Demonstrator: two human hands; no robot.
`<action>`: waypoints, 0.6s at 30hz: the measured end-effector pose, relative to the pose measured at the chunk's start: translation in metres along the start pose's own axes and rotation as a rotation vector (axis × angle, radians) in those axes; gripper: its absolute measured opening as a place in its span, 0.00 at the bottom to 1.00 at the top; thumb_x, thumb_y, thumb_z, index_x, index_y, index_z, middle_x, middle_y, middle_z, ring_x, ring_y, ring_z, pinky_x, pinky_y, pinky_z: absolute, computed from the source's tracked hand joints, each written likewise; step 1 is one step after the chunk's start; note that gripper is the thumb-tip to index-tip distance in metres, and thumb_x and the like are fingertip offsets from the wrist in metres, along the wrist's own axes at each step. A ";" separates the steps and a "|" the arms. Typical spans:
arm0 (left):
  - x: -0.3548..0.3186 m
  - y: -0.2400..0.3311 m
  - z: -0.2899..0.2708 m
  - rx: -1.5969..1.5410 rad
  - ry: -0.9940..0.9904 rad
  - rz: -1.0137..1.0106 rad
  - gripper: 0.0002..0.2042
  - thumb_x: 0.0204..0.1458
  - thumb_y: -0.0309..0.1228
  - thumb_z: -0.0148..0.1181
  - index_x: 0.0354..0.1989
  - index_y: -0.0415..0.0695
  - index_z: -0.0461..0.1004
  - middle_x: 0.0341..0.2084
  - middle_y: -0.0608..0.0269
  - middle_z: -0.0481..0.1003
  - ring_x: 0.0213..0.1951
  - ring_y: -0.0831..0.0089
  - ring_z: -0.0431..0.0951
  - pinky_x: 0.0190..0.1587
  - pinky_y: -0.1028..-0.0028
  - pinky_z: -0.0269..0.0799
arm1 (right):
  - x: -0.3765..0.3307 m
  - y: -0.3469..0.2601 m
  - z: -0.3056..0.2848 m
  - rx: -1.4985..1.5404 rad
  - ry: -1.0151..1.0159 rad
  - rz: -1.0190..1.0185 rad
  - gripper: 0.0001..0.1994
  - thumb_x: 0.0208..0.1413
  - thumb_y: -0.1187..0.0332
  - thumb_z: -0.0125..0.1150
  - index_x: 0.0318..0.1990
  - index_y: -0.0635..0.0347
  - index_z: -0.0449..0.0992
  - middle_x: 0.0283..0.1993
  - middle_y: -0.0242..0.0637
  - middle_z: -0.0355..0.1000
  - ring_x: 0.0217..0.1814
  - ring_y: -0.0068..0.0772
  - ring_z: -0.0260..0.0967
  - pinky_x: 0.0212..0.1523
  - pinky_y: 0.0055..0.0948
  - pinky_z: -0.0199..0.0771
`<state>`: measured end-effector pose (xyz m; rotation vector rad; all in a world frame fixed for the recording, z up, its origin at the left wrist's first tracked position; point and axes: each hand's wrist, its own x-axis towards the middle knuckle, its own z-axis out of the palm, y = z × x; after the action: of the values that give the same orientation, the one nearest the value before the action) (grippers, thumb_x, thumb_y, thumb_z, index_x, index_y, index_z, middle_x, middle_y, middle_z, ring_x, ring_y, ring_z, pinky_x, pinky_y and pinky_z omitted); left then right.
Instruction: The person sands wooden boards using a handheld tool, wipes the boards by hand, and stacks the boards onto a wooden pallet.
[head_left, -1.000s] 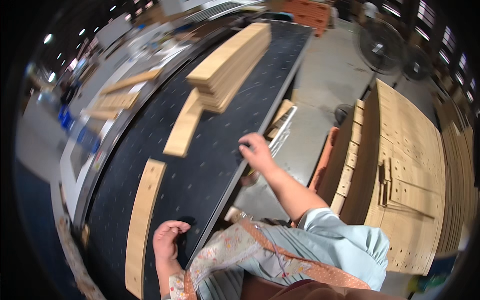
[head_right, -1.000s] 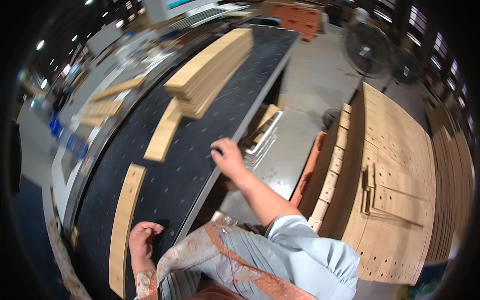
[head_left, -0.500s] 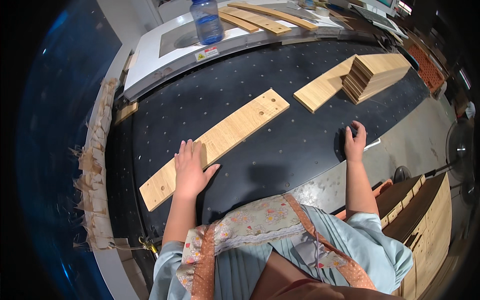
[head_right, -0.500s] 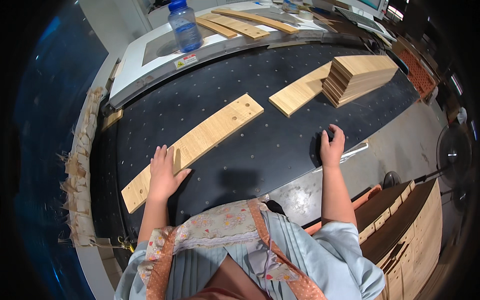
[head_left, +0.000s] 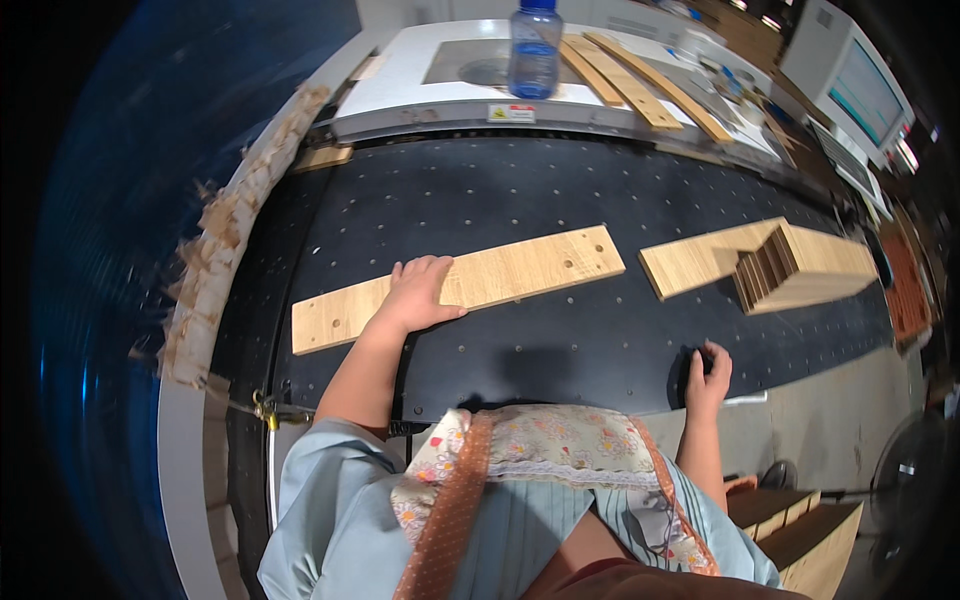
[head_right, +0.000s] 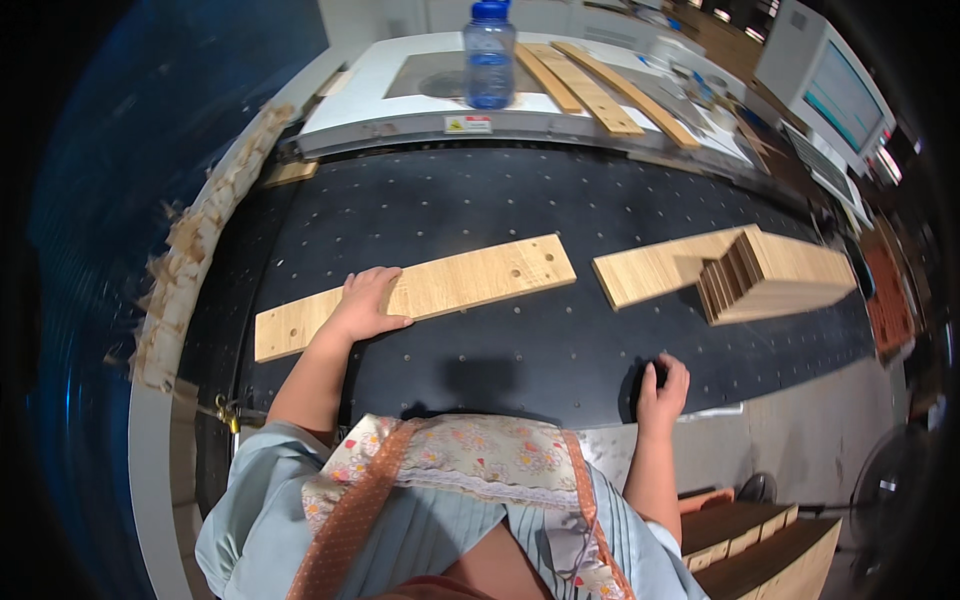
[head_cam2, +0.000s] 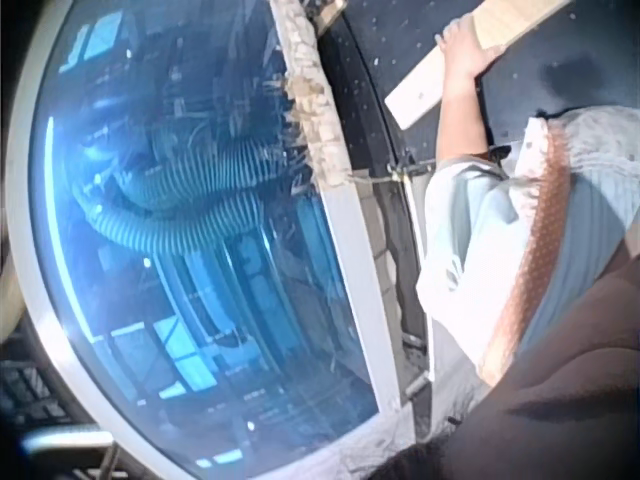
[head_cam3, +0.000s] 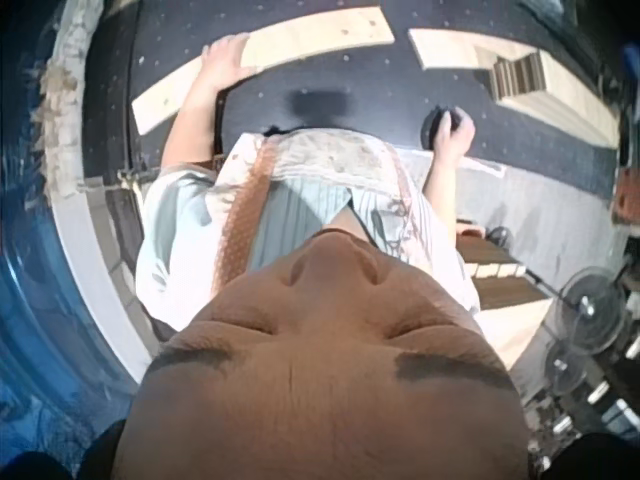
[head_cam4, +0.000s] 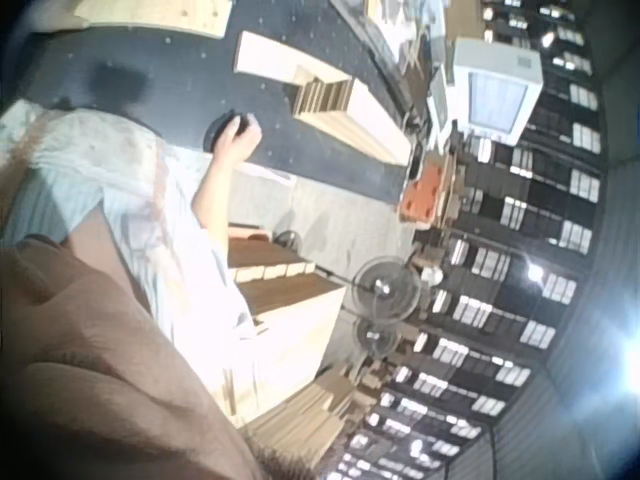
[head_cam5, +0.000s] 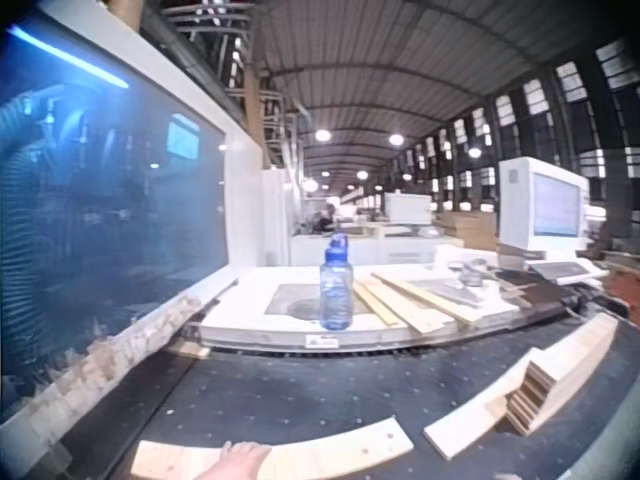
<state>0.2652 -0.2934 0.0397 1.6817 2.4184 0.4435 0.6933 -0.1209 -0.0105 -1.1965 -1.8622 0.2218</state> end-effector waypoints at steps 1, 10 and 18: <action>0.003 0.000 -0.001 -0.044 -0.003 0.005 0.38 0.29 0.46 0.70 0.52 0.45 0.63 0.49 0.55 0.64 0.56 0.53 0.59 0.60 0.49 0.43 | -0.001 0.001 -0.001 0.015 -0.021 0.004 0.09 0.46 0.73 0.58 0.37 0.62 0.71 0.37 0.41 0.70 0.43 0.41 0.65 0.47 0.33 0.64; -0.022 0.019 -0.004 0.156 0.218 0.079 0.34 0.26 0.40 0.73 0.46 0.45 0.65 0.49 0.55 0.60 0.57 0.56 0.56 0.62 0.46 0.39 | 0.067 -0.132 0.053 0.293 -0.379 -0.651 0.17 0.38 0.74 0.63 0.41 0.61 0.71 0.46 0.45 0.68 0.55 0.51 0.61 0.55 0.43 0.60; -0.034 0.057 0.009 0.268 0.394 -0.055 0.30 0.31 0.36 0.69 0.47 0.47 0.63 0.54 0.53 0.57 0.60 0.57 0.53 0.60 0.40 0.40 | 0.098 -0.291 0.174 -0.209 -1.284 -0.909 0.29 0.34 0.60 0.71 0.46 0.61 0.69 0.45 0.45 0.70 0.51 0.44 0.66 0.50 0.38 0.66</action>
<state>0.3304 -0.3059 0.0484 1.7624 2.9134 0.5013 0.3611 -0.1420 0.1064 -0.0751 -3.3903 0.3074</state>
